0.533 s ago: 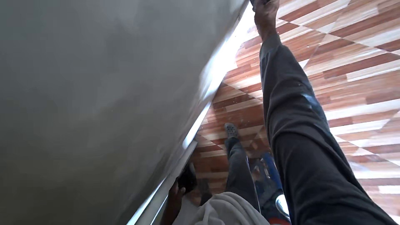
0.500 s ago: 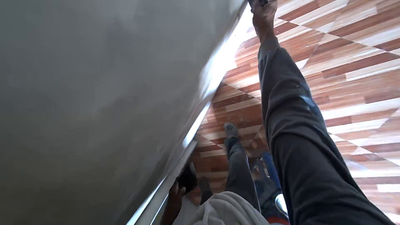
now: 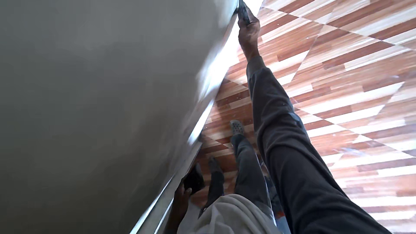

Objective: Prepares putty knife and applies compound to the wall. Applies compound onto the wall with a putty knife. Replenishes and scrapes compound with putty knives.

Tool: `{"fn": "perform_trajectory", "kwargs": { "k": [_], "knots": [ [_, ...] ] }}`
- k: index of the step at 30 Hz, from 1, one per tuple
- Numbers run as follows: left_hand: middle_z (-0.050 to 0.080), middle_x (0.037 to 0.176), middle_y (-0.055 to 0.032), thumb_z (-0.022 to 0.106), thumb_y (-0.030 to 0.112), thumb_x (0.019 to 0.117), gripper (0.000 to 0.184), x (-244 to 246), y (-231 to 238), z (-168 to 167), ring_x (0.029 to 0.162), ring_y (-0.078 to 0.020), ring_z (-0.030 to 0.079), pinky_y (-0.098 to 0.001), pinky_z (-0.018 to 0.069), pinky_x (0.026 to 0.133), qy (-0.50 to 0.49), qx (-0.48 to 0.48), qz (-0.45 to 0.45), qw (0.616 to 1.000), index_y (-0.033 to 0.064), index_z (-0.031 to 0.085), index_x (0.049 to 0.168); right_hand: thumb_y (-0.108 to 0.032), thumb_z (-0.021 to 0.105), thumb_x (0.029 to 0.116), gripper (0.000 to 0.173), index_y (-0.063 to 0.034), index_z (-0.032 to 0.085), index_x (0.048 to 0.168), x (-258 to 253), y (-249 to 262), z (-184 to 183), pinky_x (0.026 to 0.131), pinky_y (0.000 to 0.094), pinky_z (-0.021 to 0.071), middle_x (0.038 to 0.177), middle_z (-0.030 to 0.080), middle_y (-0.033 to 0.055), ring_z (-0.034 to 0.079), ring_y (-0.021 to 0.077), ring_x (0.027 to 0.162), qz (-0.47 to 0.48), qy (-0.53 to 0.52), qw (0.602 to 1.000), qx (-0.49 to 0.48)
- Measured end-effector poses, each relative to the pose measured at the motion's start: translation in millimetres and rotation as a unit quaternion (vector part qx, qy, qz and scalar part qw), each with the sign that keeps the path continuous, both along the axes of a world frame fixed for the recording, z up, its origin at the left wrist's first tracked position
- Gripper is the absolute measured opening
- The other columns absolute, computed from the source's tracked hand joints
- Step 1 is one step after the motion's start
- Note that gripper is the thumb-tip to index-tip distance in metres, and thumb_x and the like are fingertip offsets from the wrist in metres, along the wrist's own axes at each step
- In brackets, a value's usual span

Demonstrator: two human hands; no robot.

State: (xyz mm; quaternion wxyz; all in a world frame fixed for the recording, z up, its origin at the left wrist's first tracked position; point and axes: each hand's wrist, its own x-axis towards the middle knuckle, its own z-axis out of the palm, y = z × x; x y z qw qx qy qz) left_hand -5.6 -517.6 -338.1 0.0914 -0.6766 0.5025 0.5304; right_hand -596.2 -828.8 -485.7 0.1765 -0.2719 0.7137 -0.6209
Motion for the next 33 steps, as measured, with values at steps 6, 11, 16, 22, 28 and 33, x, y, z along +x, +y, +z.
{"fn": "perform_trajectory", "kwargs": {
  "k": [6,11,16,22,28,33],
  "knots": [
    [0.06,0.141,-0.012,0.054,0.006,0.0936,0.056,17,3,-4,0.126,-0.0149,0.06,-0.0366,0.0503,0.108,0.033,-0.006,-0.01,0.999,0.0032,0.047,0.149,-0.001,0.053,0.0962,0.044,-0.0066,0.065,0.138,48,26,3,0.099,0.0334,0.0533,0.129,0.071,0.0111,0.068,0.0155,0.113,0.01,-0.012,1.0,0.003],
    [0.06,0.141,-0.0123,0.054,0.004,0.0948,0.056,36,11,-5,0.127,-0.0153,0.06,-0.0364,0.0498,0.109,0.04,-0.02,-0.033,0.998,0.0026,0.046,0.15,-0.002,0.054,0.0965,0.044,-0.0074,0.064,0.139,93,52,7,0.093,0.0361,0.0549,0.124,0.072,0.0133,0.071,0.0183,0.104,0.015,-0.006,1.0,0.016],
    [0.06,0.141,-0.0146,0.056,0.007,0.0955,0.054,58,34,-6,0.129,-0.0169,0.058,-0.0364,0.0473,0.111,0.02,-0.012,-0.025,0.999,0.0005,0.047,0.148,-0.002,0.055,0.0969,0.042,-0.005,0.064,0.138,149,79,12,0.093,0.0366,0.0553,0.122,0.073,0.0154,0.071,0.0199,0.102,0.013,-0.031,0.999,0.023],
    [0.057,0.143,-0.0198,0.059,0.011,0.0962,0.055,88,65,-8,0.132,-0.021,0.056,-0.0387,0.0455,0.112,0.009,-0.003,-0.027,1.0,-0.0029,0.046,0.148,-0.002,0.054,0.098,0.042,-0.0058,0.064,0.139,213,113,8,0.094,0.0402,0.0549,0.125,0.072,0.0151,0.071,0.0222,0.104,0.028,-0.04,0.998,0.035],
    [0.058,0.141,-0.0211,0.059,0.011,0.0961,0.054,118,88,-6,0.13,-0.0226,0.057,-0.0393,0.0467,0.111,0.009,-0.008,-0.026,1.0,-0.005,0.047,0.146,-0.004,0.055,0.1006,0.041,-0.007,0.062,0.141,280,149,18,0.095,0.0404,0.0548,0.124,0.072,0.0158,0.071,0.0232,0.104,0.043,-0.08,0.993,0.077],
    [0.06,0.14,-0.0177,0.056,0.008,0.097,0.054,130,96,3,0.126,-0.0184,0.061,-0.0371,0.0515,0.107,0.039,-0.014,-0.009,0.999,-0.0021,0.044,0.149,-0.003,0.054,0.101,0.044,-0.01,0.061,0.143,339,178,9,0.087,0.0431,0.0583,0.119,0.073,0.0162,0.073,0.0244,0.093,0.05,-0.054,0.996,0.048]
  ]
}}
